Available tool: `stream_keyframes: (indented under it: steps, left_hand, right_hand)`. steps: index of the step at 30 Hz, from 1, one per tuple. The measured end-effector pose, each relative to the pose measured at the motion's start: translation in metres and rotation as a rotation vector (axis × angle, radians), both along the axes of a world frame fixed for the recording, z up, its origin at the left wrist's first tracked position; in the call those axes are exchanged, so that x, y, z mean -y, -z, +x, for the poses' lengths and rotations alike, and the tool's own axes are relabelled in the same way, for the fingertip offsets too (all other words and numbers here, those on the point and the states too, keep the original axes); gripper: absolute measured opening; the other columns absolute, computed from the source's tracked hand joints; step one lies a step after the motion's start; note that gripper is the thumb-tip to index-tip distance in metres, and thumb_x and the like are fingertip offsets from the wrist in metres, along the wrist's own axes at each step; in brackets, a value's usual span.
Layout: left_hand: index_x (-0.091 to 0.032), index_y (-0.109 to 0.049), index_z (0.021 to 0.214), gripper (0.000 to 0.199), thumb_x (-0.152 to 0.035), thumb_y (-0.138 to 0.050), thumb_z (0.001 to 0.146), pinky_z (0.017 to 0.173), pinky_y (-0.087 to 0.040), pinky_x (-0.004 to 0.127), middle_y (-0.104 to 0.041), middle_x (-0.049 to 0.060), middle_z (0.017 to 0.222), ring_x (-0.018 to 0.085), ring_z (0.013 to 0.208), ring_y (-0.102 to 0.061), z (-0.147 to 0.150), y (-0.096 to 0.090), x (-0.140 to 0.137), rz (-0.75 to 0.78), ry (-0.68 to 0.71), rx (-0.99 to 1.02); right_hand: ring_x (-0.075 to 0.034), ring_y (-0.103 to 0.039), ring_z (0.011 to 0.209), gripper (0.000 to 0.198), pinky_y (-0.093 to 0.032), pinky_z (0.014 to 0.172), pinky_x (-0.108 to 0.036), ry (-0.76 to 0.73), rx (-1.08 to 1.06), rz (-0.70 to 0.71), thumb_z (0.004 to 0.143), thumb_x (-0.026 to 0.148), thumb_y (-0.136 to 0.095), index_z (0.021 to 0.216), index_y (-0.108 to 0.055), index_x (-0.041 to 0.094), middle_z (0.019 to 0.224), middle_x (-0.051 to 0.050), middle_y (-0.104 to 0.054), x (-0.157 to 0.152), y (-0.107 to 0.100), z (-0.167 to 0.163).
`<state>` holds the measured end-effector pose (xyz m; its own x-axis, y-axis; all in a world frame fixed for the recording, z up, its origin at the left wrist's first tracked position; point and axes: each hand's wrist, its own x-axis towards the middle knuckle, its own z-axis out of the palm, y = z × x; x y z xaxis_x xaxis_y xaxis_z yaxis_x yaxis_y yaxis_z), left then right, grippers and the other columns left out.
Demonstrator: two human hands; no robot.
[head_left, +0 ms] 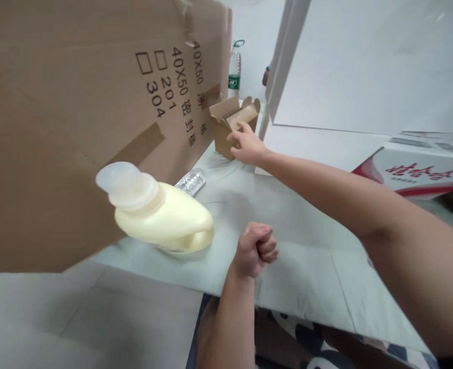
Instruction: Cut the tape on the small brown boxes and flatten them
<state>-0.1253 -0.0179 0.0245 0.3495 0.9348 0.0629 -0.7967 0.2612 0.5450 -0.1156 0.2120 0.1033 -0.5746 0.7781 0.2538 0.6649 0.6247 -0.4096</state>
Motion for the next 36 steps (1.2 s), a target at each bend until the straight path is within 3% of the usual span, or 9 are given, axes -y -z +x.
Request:
stream_keyframes:
  steps: [3, 5, 11, 17, 20, 23, 27, 32, 36]
  left_hand:
    - [-0.023, -0.018, 0.053, 0.066, -0.049, -0.075, 0.072, 0.035, -0.007, 0.017, -0.008, -0.013, 0.046, 0.001, 0.035, -0.006, -0.005, -0.001, 0.000, 0.005, 0.034, 0.011]
    - [-0.023, -0.019, 0.053, 0.066, -0.052, -0.075, 0.071, 0.035, -0.007, 0.017, -0.008, -0.013, 0.046, 0.001, 0.035, -0.006, -0.007, -0.003, 0.001, 0.007, 0.046, -0.010]
    - [-0.023, -0.022, 0.059, 0.058, -0.047, -0.073, 0.072, 0.038, -0.009, 0.020, -0.011, -0.012, 0.049, 0.003, 0.039, -0.008, -0.011, -0.012, 0.007, -0.031, -0.203, -0.070]
    - [-0.023, -0.031, 0.064, 0.034, -0.036, -0.055, 0.085, 0.046, -0.016, 0.023, -0.022, -0.007, 0.058, 0.008, 0.048, -0.021, -0.005, -0.008, 0.004, -0.217, -0.992, -0.382]
    - [-0.022, -0.038, 0.071, 0.021, -0.027, -0.049, 0.089, 0.057, -0.030, 0.024, -0.033, -0.004, 0.066, 0.012, 0.059, -0.036, 0.003, 0.001, 0.001, -0.180, -1.222, -0.566]
    - [-0.022, -0.047, 0.081, 0.010, -0.025, -0.050, 0.090, 0.078, -0.040, 0.028, -0.045, -0.001, 0.081, 0.015, 0.080, -0.049, 0.011, 0.008, -0.004, -0.128, -1.366, -0.705]
    - [-0.023, -0.059, 0.108, 0.023, -0.039, -0.049, 0.095, 0.101, -0.043, 0.035, -0.060, 0.006, 0.113, 0.021, 0.113, -0.057, 0.024, 0.012, -0.013, 0.122, -1.192, -0.709]
    - [-0.023, -0.066, 0.116, 0.040, -0.053, -0.050, 0.095, 0.106, -0.046, 0.041, -0.067, 0.008, 0.120, 0.027, 0.119, -0.061, 0.050, 0.011, -0.022, 0.337, -0.951, -0.749]
    - [-0.023, -0.067, 0.111, 0.044, -0.060, -0.049, 0.095, 0.106, -0.048, 0.046, -0.069, 0.009, 0.119, 0.029, 0.120, -0.063, 0.065, 0.011, -0.025, 0.350, -1.031, -0.785]
  right_hand:
    - [-0.031, -0.039, 0.148, 0.042, -0.035, 0.124, -0.047, 0.036, 0.085, -0.032, 0.082, 0.014, -0.059, 0.123, -0.068, 0.014, 0.156, -0.010, -0.042, -0.043, -0.001, -0.039]
    - [-0.034, -0.045, 0.143, 0.039, -0.038, 0.121, -0.049, 0.029, 0.143, -0.070, 0.080, 0.014, -0.060, 0.118, -0.070, 0.013, 0.145, -0.012, -0.055, -0.057, -0.005, -0.048]
    - [-0.033, -0.061, 0.125, 0.037, -0.047, 0.112, -0.046, 0.076, 0.144, -0.053, 0.083, 0.017, -0.060, 0.118, -0.071, 0.013, 0.131, -0.012, -0.067, -0.027, -0.008, -0.017]
    - [-0.023, -0.073, 0.093, 0.032, -0.058, 0.092, -0.040, -0.051, -0.083, -0.179, 0.087, 0.024, -0.060, 0.116, -0.071, 0.018, 0.132, -0.010, -0.067, 0.077, -0.009, 0.096]
    - [-0.017, -0.072, 0.074, 0.022, -0.061, 0.076, -0.037, -0.137, -0.215, -0.268, 0.091, 0.032, -0.059, 0.108, -0.070, 0.022, 0.128, -0.008, -0.069, 0.141, -0.011, 0.177]
    - [-0.020, -0.073, 0.084, 0.007, -0.061, 0.073, -0.034, -0.169, -0.338, -0.192, 0.090, 0.033, -0.067, 0.088, -0.066, 0.026, 0.098, -0.005, -0.074, 0.201, -0.005, 0.251]
    - [-0.018, -0.070, 0.074, 0.019, -0.059, 0.062, -0.030, -0.055, -0.548, -0.013, 0.086, 0.018, -0.070, 0.096, -0.059, 0.030, 0.083, 0.000, -0.071, 0.259, 0.018, 0.310]
    - [-0.020, -0.072, 0.073, 0.022, -0.057, 0.060, -0.032, 0.064, -0.397, 0.207, 0.082, 0.008, -0.061, 0.089, -0.067, 0.029, 0.086, -0.003, -0.075, 0.283, 0.041, 0.336]
    - [-0.022, -0.074, 0.078, 0.023, -0.057, 0.059, -0.035, 0.073, -0.359, 0.148, 0.080, 0.009, -0.057, 0.093, -0.063, 0.028, 0.130, -0.006, -0.072, 0.279, 0.051, 0.351]
